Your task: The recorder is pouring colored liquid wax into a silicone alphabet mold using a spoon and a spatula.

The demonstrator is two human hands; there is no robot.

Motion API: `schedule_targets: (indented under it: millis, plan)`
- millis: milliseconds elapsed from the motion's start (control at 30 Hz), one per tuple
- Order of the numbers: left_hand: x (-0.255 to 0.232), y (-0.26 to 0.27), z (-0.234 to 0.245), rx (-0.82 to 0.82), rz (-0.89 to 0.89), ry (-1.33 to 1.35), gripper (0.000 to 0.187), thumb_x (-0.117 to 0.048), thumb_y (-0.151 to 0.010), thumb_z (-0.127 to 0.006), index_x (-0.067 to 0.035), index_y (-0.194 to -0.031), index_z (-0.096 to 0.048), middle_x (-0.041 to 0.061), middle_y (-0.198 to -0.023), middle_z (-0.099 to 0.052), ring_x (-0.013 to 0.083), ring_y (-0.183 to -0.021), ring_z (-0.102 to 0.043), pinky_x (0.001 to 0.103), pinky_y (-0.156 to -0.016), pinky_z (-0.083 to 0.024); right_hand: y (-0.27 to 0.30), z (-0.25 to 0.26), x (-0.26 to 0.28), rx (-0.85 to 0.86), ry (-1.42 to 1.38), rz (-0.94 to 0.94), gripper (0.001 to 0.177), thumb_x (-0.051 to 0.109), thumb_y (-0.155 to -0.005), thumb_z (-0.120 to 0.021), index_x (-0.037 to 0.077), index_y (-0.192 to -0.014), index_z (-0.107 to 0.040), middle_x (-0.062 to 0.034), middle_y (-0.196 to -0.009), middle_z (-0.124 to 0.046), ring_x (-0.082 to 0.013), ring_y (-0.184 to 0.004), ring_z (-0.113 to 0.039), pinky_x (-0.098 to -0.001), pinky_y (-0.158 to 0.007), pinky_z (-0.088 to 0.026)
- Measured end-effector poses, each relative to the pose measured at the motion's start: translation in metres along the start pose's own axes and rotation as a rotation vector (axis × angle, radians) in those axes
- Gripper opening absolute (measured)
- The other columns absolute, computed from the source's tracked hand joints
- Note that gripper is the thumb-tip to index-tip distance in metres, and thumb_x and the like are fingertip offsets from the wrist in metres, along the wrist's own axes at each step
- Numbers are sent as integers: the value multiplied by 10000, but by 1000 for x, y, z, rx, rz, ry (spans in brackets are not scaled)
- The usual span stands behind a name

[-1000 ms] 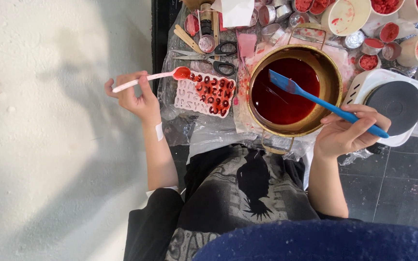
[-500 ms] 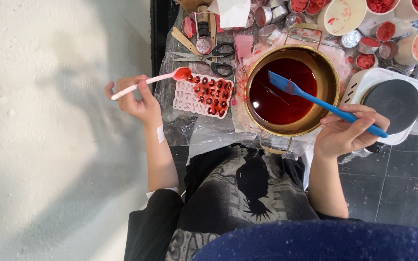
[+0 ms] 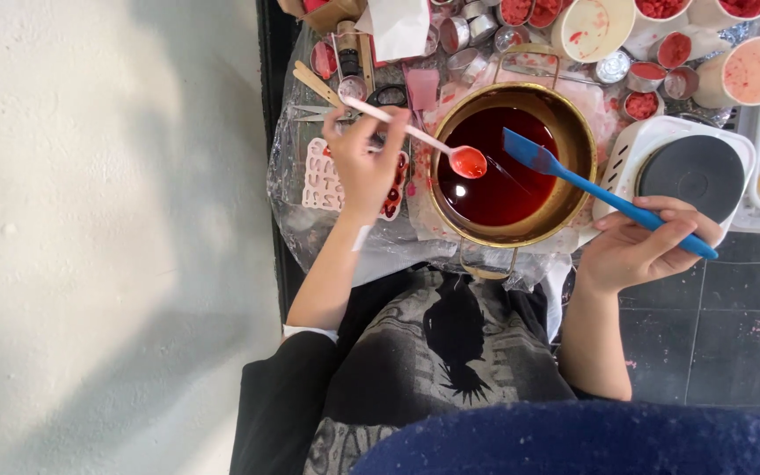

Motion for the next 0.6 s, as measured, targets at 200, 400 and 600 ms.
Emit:
schedule_targets:
  millis: [200, 400, 600]
  plan:
    - [-23, -12, -21, 144, 14, -4, 133, -256, -971, -746, -130, -949, -779, -29, -706, -702, 107, -667, -628, 399, -1070, -280, -3, 10, -2, -1, 10, 8, 329, 350, -1194, -460, 26, -1148, -423, -177, -890, -625, -195, -455, -543, -256, -406, -398]
    - [-2, -3, -36, 262, 195, 102, 161, -253, -982, -712, -110, -982, -786, -27, -663, -718, 103, -577, -599, 365, -983, -300, 0, 12, -7, -16, -6, -14, 326, 348, -1195, -467, 27, -1150, -432, -170, -878, -619, -192, -457, -537, -250, -403, -388]
    - [50, 9, -38, 194, 437, 377, 187, -190, -980, -738, -21, -1020, -807, 32, -724, -722, 63, -582, -498, 231, -552, -310, 1, 7, -7, -20, -24, -28, 319, 340, -1197, -476, 25, -1167, -432, -172, -895, -616, -185, -472, -530, -252, -421, -401]
Point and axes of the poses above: each hand's wrist, its own y-axis away from the middle knuckle, its own z-axis out of the back of the hand, x = y × z, the point moved 10 cm from there along -y, towards the middle knuckle
